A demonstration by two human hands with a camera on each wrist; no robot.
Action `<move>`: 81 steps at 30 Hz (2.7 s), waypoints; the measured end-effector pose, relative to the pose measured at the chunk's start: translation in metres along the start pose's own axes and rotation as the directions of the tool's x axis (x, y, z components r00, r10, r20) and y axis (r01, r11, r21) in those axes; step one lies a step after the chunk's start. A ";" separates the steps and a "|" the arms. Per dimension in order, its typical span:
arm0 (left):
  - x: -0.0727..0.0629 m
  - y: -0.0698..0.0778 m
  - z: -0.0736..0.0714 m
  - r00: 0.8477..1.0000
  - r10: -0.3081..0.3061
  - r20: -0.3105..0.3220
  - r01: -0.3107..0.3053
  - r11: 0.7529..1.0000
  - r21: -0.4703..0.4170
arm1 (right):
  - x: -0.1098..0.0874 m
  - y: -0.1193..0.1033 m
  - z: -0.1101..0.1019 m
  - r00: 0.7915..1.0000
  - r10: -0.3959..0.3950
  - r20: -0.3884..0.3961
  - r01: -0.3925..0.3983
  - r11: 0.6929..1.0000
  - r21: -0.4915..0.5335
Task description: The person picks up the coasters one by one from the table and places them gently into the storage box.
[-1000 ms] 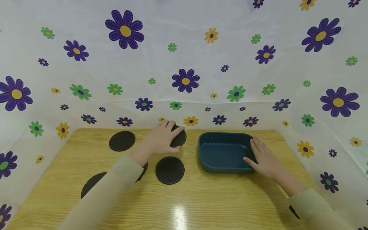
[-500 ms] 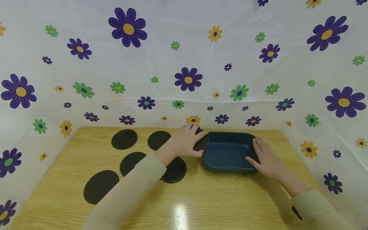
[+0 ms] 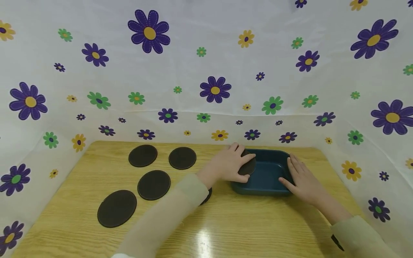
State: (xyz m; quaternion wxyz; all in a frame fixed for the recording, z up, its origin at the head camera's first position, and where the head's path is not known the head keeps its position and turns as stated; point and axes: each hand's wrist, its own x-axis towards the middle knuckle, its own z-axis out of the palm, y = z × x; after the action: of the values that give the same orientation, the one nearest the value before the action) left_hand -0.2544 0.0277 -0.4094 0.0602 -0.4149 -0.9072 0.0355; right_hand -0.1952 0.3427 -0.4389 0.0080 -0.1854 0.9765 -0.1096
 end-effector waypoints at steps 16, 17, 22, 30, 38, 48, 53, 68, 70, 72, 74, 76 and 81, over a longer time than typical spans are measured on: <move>0.025 0.028 0.010 0.998 -0.010 0.058 0.012 1.000 -0.023 | 0.000 -0.001 -0.001 1.000 0.009 0.005 -0.009 1.000 0.012; 0.026 0.029 0.011 0.998 -0.013 0.061 0.014 1.000 -0.017 | 0.000 -0.001 -0.001 1.000 0.009 0.005 -0.009 1.000 0.014; 0.028 0.031 0.014 0.996 -0.029 0.083 0.027 0.999 0.025 | 0.000 -0.002 -0.002 1.000 0.005 0.001 -0.005 1.000 0.016; 0.027 0.030 0.020 0.989 -0.064 0.132 0.059 0.997 0.041 | -0.001 -0.004 -0.001 1.000 0.000 -0.013 0.000 1.000 0.015; 0.021 0.025 0.021 0.993 -0.045 0.111 0.038 0.997 0.063 | -0.002 -0.003 -0.001 1.000 0.002 -0.013 -0.002 1.000 0.022; -0.007 0.007 0.014 0.998 0.002 0.055 -0.002 1.000 -0.002 | -0.003 -0.003 -0.002 1.000 -0.006 -0.017 0.006 1.000 0.027; -0.029 -0.005 0.010 1.000 0.005 0.017 -0.005 1.000 -0.026 | -0.002 -0.003 -0.001 1.000 -0.002 -0.018 0.003 1.000 0.030; -0.095 -0.030 -0.003 0.999 -0.043 -0.033 0.043 0.999 -0.006 | -0.002 -0.003 -0.002 1.000 0.014 0.006 -0.014 0.999 0.038; -0.102 -0.033 -0.002 0.999 -0.047 -0.028 0.046 0.999 -0.012 | -0.002 -0.003 -0.002 1.000 0.013 0.005 -0.014 0.999 0.037; -0.109 -0.035 0.000 0.999 -0.049 -0.013 0.049 0.999 -0.009 | -0.002 -0.003 -0.001 1.000 0.012 0.004 -0.012 0.999 0.034; -0.115 -0.036 0.001 0.999 -0.051 0.007 0.051 0.999 -0.003 | -0.002 -0.002 -0.001 1.000 0.011 0.002 -0.011 0.999 0.033; -0.121 -0.036 0.004 0.998 -0.050 0.024 0.049 0.999 0.004 | -0.002 -0.002 0.000 1.000 0.011 0.003 -0.011 0.999 0.035; -0.132 -0.036 0.010 0.997 -0.046 0.060 0.045 0.999 0.016 | -0.001 -0.003 -0.001 1.000 0.009 0.004 -0.009 1.000 0.030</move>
State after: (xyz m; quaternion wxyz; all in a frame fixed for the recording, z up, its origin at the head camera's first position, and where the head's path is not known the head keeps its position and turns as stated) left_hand -0.1977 -0.0960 -0.4260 0.0367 -0.3924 -0.9176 0.0530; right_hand -0.1928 0.3407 -0.4370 0.0134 -0.1810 0.9756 -0.1236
